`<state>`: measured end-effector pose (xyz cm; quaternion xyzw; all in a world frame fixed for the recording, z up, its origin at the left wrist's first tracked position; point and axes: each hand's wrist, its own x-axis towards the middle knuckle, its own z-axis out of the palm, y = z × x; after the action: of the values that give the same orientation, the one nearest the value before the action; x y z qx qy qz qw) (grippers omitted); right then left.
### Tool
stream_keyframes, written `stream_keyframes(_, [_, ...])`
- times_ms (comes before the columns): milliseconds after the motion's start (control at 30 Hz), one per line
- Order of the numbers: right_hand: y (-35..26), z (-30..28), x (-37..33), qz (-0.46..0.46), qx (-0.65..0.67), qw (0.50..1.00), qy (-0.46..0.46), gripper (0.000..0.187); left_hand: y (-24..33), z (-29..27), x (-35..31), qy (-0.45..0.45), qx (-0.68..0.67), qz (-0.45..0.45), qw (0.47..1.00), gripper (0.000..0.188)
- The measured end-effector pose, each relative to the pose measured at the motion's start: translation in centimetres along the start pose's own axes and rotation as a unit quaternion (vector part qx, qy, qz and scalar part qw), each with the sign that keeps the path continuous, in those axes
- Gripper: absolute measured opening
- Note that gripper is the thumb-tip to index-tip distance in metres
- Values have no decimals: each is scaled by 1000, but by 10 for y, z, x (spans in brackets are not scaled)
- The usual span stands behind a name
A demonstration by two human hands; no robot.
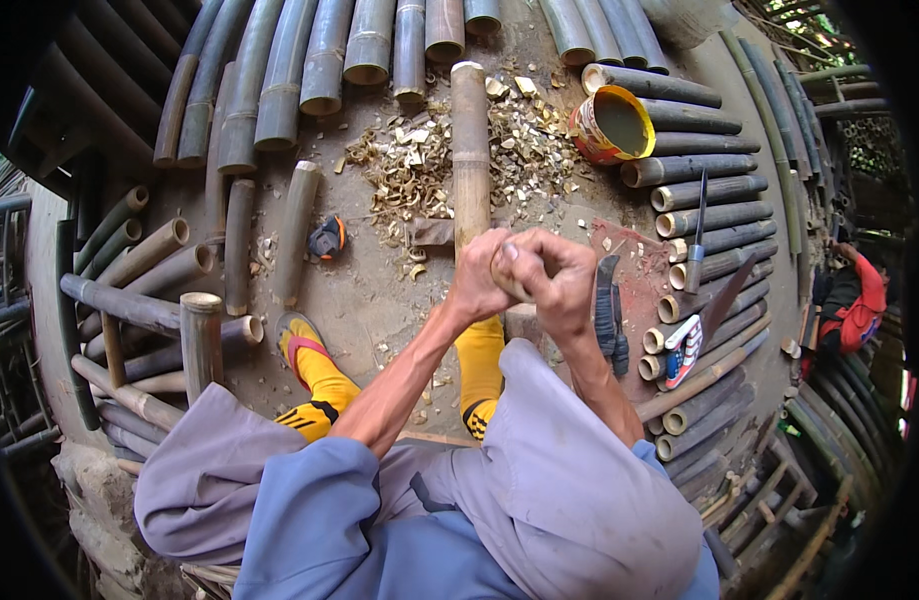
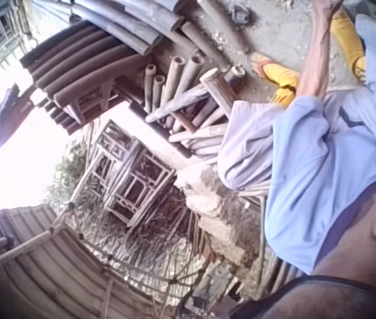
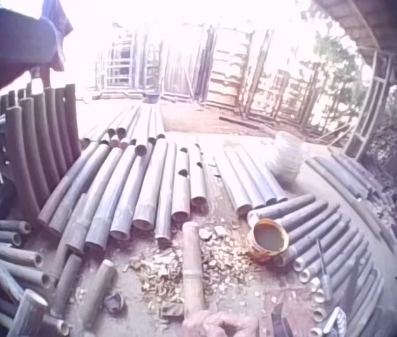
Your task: The person carves a hole into a bamboo stalk using a knife and a wooden mallet, then inserts a smaller bamboo piece into the hole.
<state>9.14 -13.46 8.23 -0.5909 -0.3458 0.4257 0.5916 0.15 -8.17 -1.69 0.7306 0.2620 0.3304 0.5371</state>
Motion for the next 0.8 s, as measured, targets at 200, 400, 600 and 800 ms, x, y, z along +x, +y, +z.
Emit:
stream_keyframes(200, [-1, 3, 11, 9, -47, 999, 17, 15, -15, 1, 4, -11, -66, -11, 998, 23])
stream_keyframes(400, [4, 8, 0, -35, -68, 997, 4, 20, 1, -8, 0, -19, -57, -26, 998, 21])
stream_keyframes(600, [4, 10, 2, -163, -101, 981, 16, 15, 1, -10, 3, -24, -42, 16, 999, 26])
stream_keyframes(800, [3, 6, -1, -61, -141, 988, 26, 15, -12, -8, 5, -52, 17, 50, 997, 27])
